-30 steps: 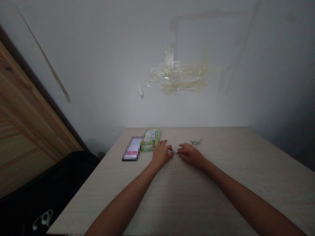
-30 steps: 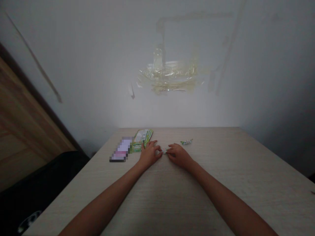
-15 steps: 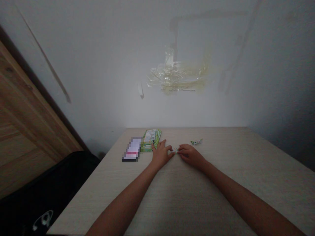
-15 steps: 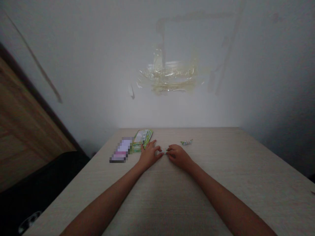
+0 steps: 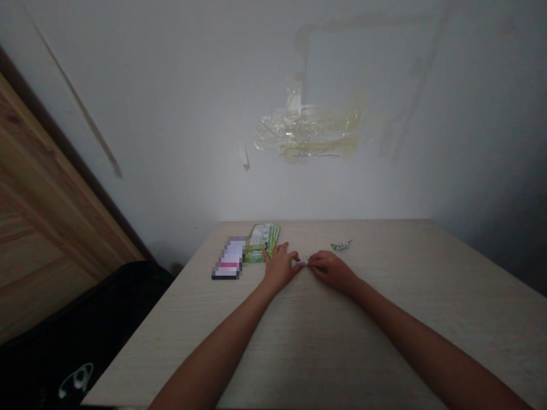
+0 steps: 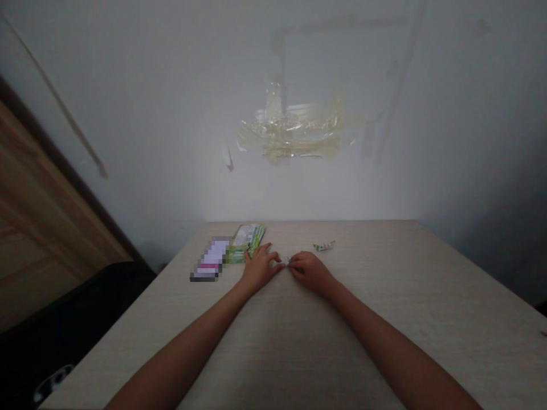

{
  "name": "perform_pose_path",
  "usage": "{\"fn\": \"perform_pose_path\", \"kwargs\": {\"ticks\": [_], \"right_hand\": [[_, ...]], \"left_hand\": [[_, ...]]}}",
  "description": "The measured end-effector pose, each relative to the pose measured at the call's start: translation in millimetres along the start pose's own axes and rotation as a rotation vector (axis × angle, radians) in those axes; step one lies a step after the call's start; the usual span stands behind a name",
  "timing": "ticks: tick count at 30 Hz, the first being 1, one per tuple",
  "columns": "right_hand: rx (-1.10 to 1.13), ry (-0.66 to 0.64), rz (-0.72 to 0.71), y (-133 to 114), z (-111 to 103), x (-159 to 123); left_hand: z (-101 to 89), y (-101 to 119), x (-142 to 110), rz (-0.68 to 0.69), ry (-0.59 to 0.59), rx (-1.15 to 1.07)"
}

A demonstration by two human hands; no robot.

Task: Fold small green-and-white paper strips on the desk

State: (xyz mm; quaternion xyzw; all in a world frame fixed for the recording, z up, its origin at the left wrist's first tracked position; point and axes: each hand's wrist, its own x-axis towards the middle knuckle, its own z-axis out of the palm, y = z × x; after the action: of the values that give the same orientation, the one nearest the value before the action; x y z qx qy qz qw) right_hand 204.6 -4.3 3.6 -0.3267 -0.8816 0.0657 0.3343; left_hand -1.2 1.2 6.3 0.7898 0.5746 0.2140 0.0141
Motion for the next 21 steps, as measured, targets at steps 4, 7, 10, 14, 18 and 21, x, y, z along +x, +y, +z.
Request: {"fn": "perform_pose_path", "kwargs": {"ticks": [4,7,10,14,18,21], "right_hand": [[-0.018,-0.020,0.004,1.5,1.9,0.4],[-0.038,-0.034,0.011,0.9,2.9,0.3],[-0.030,-0.027,0.012,-0.1,3.2,-0.1],[0.001,-0.010,0.031,-0.3,3.4,-1.4],[0.027,-0.016,0.070,-0.8,2.7,-3.0],[0.028,-0.025,0.071,-2.0,1.6,-3.5]], "left_hand": [[-2.2,1.0,1.5,-0.008,-0.016,-0.002],[-3.6,2.4,2.7,0.007,-0.010,0.014],[-3.9,4.2,3.1,0.028,0.006,0.037],[-3.2,3.7,2.6,0.016,-0.013,0.023],[-3.9,0.1,2.8,0.004,-0.034,0.012],[-5.8,-1.5,3.6,-0.020,-0.064,-0.004]]}}
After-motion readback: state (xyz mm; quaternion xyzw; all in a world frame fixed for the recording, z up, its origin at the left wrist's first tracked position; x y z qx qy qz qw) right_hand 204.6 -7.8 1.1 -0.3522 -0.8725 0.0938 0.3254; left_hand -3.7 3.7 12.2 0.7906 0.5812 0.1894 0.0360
